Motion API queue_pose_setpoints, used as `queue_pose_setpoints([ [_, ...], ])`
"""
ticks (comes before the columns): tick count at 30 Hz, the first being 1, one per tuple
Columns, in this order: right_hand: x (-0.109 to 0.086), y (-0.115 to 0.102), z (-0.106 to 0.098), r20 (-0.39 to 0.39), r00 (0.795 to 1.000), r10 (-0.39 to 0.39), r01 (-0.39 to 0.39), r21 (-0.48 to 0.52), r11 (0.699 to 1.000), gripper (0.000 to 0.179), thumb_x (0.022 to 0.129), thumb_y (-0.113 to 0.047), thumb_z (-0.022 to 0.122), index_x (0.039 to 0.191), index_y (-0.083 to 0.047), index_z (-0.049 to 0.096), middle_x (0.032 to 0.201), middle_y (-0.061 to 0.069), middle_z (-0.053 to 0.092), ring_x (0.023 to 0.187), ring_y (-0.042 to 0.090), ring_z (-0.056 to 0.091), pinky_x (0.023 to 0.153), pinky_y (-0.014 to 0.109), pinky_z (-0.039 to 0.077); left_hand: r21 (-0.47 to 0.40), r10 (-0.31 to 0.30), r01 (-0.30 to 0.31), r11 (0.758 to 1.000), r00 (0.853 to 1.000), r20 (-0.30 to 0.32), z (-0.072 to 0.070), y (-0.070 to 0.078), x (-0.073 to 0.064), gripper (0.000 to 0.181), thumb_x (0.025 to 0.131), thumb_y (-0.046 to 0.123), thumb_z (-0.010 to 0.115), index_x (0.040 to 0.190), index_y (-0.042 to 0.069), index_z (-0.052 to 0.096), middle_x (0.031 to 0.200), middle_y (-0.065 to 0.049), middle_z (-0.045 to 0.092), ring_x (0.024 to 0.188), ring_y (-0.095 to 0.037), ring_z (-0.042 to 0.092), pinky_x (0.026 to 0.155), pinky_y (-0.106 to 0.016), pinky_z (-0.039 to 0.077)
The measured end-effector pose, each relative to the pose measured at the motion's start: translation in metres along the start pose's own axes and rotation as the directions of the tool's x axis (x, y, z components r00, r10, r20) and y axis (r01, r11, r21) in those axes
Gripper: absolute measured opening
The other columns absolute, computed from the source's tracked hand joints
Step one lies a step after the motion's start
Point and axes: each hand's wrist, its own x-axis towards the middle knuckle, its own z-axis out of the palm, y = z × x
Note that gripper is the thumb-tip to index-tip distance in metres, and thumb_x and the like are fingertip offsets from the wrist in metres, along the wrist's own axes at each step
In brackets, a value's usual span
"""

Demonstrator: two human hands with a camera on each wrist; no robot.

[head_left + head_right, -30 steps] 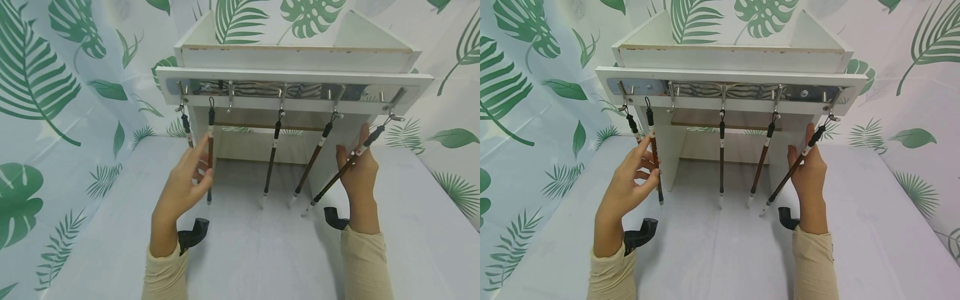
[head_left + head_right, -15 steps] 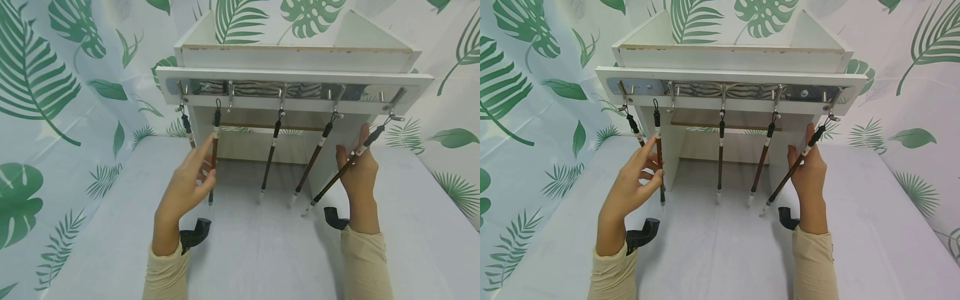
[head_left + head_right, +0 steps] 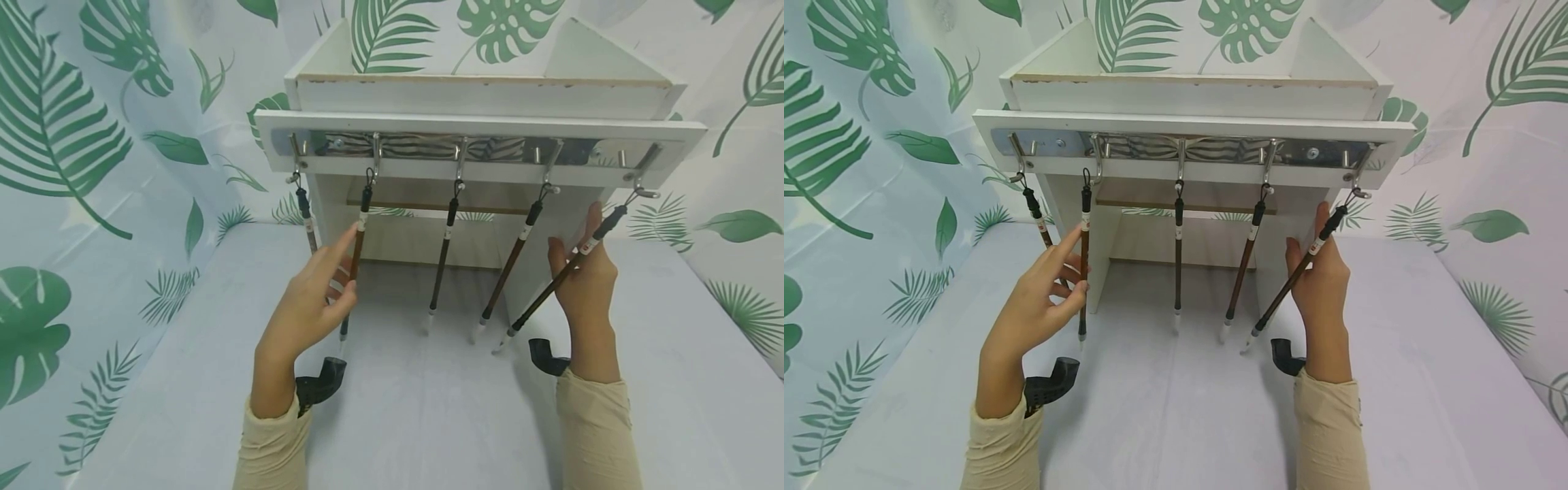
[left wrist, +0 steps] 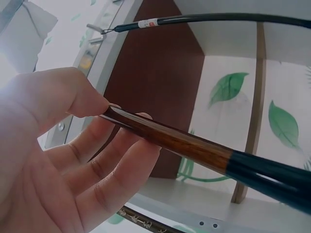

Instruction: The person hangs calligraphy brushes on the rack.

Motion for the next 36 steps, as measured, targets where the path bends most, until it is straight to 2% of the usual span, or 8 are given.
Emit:
queue_pose_setpoints([
  [12,0.0004,0.0022,0.0017,0.008,1.0,-0.014,0.014,-0.003,1.0,0.047,0.092,-0.018,0.05,0.136,-0.016,0.033,0.12,0.028,0.055,0.099,0.049,0.057,0.076,0.059,0.051,0.011,-0.003,0.002,1.0,1.0,0.015,0.0009,0.0002,-0.0002,0.071,0.082,0.001,0.057,0.144,0.011,0.025,0.096,-0.01,0.053,0.08,-0.015,0.058,0.061,-0.021,0.055],
  [18,0.0008,-0.0007,0.0018,0.012,1.0,0.011,-0.011,0.004,1.0,0.048,0.092,-0.018,0.05,0.136,-0.017,0.033,0.121,0.028,0.055,0.099,0.049,0.057,0.076,0.06,0.051,0.022,-0.028,0.028,0.999,0.999,0.019,-0.0029,0.0018,-0.0024,0.07,0.083,0.001,0.055,0.145,0.014,0.025,0.098,-0.009,0.053,0.079,-0.014,0.057,0.061,-0.022,0.055],
  [22,0.0009,-0.0012,0.0016,0.006,1.0,-0.006,0.006,0.006,1.0,0.048,0.092,-0.017,0.051,0.137,-0.016,0.033,0.121,0.028,0.055,0.099,0.049,0.057,0.075,0.059,0.051,0.017,-0.049,0.049,0.999,0.998,0.028,-0.005,0.0028,-0.0032,0.071,0.083,0.001,0.054,0.145,0.016,0.024,0.099,-0.009,0.053,0.079,-0.013,0.057,0.062,-0.023,0.056],
  [25,0.0006,-0.0003,0.0016,-0.001,1.0,-0.02,0.02,0.001,1.0,0.049,0.092,-0.016,0.051,0.137,-0.016,0.032,0.121,0.028,0.054,0.099,0.049,0.057,0.075,0.059,0.051,0.014,-0.05,0.049,0.999,0.998,0.039,-0.0046,0.0025,-0.0026,0.07,0.083,0.001,0.054,0.145,0.017,0.024,0.098,-0.008,0.053,0.079,-0.013,0.057,0.062,-0.022,0.055],
  [36,0.0001,0.0009,0.0,0.002,1.0,0.002,-0.002,0.008,1.0,0.051,0.092,-0.016,0.051,0.138,-0.018,0.031,0.123,0.026,0.054,0.101,0.048,0.056,0.077,0.059,0.051,0.028,-0.052,0.05,0.998,0.998,0.044,-0.0008,0.0027,-0.0011,0.072,0.083,0.002,0.054,0.146,0.016,0.023,0.099,-0.009,0.053,0.079,-0.013,0.057,0.061,-0.02,0.055],
])
